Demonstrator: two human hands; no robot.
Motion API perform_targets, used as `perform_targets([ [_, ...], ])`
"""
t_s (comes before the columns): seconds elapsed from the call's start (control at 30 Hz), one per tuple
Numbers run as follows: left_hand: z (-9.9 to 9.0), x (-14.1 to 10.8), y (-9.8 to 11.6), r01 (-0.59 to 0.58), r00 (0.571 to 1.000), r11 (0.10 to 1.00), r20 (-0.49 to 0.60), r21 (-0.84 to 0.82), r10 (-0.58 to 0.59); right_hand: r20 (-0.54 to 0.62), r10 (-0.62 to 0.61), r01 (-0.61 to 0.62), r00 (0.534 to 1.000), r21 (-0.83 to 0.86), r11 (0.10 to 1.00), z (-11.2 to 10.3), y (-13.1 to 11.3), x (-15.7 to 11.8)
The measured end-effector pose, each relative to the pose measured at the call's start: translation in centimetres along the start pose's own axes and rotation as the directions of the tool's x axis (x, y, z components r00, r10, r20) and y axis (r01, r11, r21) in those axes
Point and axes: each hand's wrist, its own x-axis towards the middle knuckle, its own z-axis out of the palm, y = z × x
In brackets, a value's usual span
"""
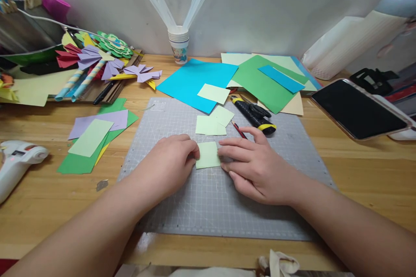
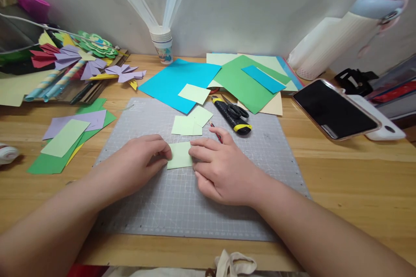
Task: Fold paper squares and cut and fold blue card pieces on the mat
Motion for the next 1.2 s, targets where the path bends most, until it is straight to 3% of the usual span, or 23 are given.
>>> perform_targets([
  [0.2, 0.1, 0.0, 1.0, 0.014, 0.998, 1.000, 0.063, -0.022, -0.013, -0.006, 0.155, -0.153, 0.988, 0.107, 0.982, 0.4, 1.1, -0.4],
  [0.4, 0.8, 0.1, 1.4, 0.003, 0.998, 1.000, 0.064, -0.021, -0.001, 0.046, 0.170, -0.176, 0.984, 0.176, 0.969, 0.8, 1.3, -0.2],
  [0.53, 0.3, -0.1, 1.6, 0.058, 0.993, 0.961, 0.112, -0.271, -0.029, 0.024, 0.163, -0.163, 0.986, 0.252, 0.954, 0.8, 1.1, -0.2],
  [0.63, -0.4, -0.4, 1.9, 0.200, 0.963, 0.856, 0.259, -0.477, -0.080, -0.041, 0.180, -0.151, 0.983, 0.388, 0.909, 0.6, 0.6, -0.3],
  [0.7, -0.6, -0.5, 2.2, 0.251, 0.952, 0.773, 0.294, -0.582, -0.087, -0.044, 0.298, -0.223, 0.954, 0.560, 0.798, 0.5, 0.1, -0.4],
  [0.8, -0.5, -0.4, 2.7, 0.190, 0.979, 0.664, 0.188, -0.723, -0.076, 0.110, 0.538, -0.390, 0.836, 0.808, 0.441, 0.3, -1.0, -0.4],
  [0.87, -0.3, -0.4, 3.1, 0.163, 0.986, 0.652, 0.132, -0.740, -0.097, 0.230, 0.596, -0.432, 0.769, 0.874, 0.221, 0.2, -1.6, -0.4],
  [0.9, -0.2, -0.3, 3.3, 0.168, 0.986, 0.666, 0.122, -0.727, -0.115, 0.265, 0.599, -0.436, 0.755, 0.886, 0.158, 0.2, -1.8, -0.4],
  [0.97, 0.1, -0.3, 3.5, 0.189, 0.982, 0.694, 0.115, -0.694, -0.153, 0.303, 0.587, -0.444, 0.751, 0.890, 0.107, 0.2, -1.9, -0.3],
  [1.2, 0.7, -0.4, 3.8, 0.226, 0.974, 0.693, 0.152, -0.684, -0.167, 0.240, 0.603, -0.397, 0.761, 0.907, 0.139, 0.4, -1.7, -0.3],
])
